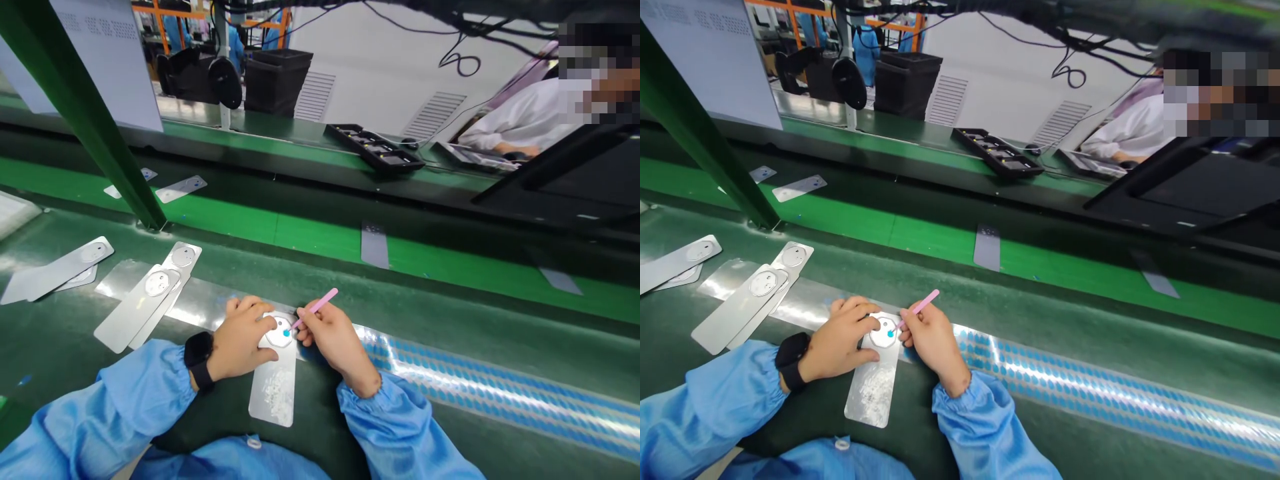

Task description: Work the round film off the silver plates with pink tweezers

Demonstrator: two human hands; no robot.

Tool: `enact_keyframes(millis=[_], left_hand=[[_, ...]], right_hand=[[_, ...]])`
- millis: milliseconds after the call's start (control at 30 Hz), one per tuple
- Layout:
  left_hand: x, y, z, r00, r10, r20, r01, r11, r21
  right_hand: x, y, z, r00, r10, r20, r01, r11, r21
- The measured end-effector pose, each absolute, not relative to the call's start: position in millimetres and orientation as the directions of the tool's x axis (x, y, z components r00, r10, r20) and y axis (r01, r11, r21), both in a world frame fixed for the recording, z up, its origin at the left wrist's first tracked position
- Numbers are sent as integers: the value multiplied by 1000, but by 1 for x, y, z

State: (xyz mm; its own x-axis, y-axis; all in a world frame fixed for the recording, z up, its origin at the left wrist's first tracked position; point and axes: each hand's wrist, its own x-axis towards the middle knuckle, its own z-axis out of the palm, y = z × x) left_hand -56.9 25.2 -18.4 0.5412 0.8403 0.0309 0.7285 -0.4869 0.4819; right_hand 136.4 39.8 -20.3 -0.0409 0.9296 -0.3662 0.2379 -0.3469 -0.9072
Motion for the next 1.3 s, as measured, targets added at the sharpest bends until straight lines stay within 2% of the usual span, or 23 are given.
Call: enact_keyframes(millis=[900,1300], left_hand=[[-60,24,-17,579,815,30,731,-535,423],[-51,18,3,600,797,-66,769,-552,322]], right_hand=[[129,40,-8,13,921,-389,291,-376,-880],[132,38,-15,-23,945,-325,284,-305,-909]])
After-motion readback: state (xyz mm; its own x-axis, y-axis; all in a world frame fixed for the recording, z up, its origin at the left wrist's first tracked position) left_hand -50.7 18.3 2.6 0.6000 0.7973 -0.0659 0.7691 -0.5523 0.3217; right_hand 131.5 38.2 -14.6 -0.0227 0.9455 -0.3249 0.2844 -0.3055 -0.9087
